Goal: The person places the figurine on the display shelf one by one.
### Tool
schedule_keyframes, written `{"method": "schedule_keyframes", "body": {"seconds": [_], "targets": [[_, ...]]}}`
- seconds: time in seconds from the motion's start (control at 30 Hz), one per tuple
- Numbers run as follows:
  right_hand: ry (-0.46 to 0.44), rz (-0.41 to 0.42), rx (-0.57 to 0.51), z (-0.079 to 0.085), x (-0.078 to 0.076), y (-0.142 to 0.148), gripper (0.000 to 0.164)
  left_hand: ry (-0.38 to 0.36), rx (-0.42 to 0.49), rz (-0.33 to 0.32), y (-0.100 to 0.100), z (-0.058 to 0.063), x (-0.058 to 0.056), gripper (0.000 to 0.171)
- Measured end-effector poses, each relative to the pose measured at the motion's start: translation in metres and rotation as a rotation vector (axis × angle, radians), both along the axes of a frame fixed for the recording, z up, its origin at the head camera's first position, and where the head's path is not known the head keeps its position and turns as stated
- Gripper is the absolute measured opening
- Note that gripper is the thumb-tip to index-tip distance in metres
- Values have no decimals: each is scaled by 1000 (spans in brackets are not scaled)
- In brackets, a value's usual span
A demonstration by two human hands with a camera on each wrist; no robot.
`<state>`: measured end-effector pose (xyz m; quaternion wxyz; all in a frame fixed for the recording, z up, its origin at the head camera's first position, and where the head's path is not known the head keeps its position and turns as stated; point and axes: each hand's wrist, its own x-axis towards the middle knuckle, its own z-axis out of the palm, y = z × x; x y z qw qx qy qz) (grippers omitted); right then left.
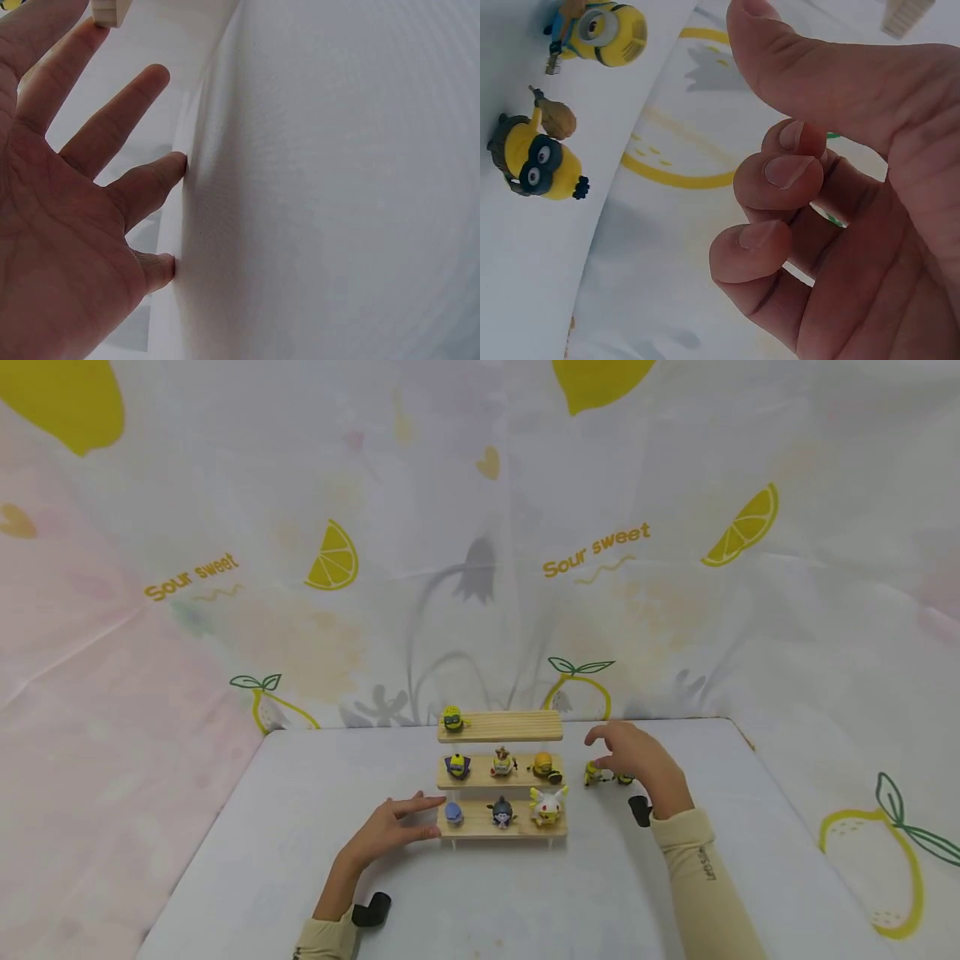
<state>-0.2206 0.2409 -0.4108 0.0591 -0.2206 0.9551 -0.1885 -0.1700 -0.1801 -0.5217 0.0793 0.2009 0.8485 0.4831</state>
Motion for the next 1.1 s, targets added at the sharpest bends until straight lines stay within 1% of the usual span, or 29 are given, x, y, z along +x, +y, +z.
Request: {"method": "schedule_keyframes", "body": {"seconds": [0.17,0.4,0.63,0.83,0.9,1.1], "targets": [[-6,-50,58,-10,1,1,32,0,2,-2,0,1,0,48],[-11,-84,109,-22,3,0,41,-7,10,-11,0,0,0,48],[8,-104,97,-28,4,2,44,1,12,-4,0,0,-1,47],[-9,-112,85,-33,4,2,42,-3,0,-6,0,0,0,48],[1,-97,79,-35,4,2,41,-3,-1,-4,0,0,0,48],[6,-106,74,-37,5,0,39,9,-4,-2,0,-1,0,47]]}}
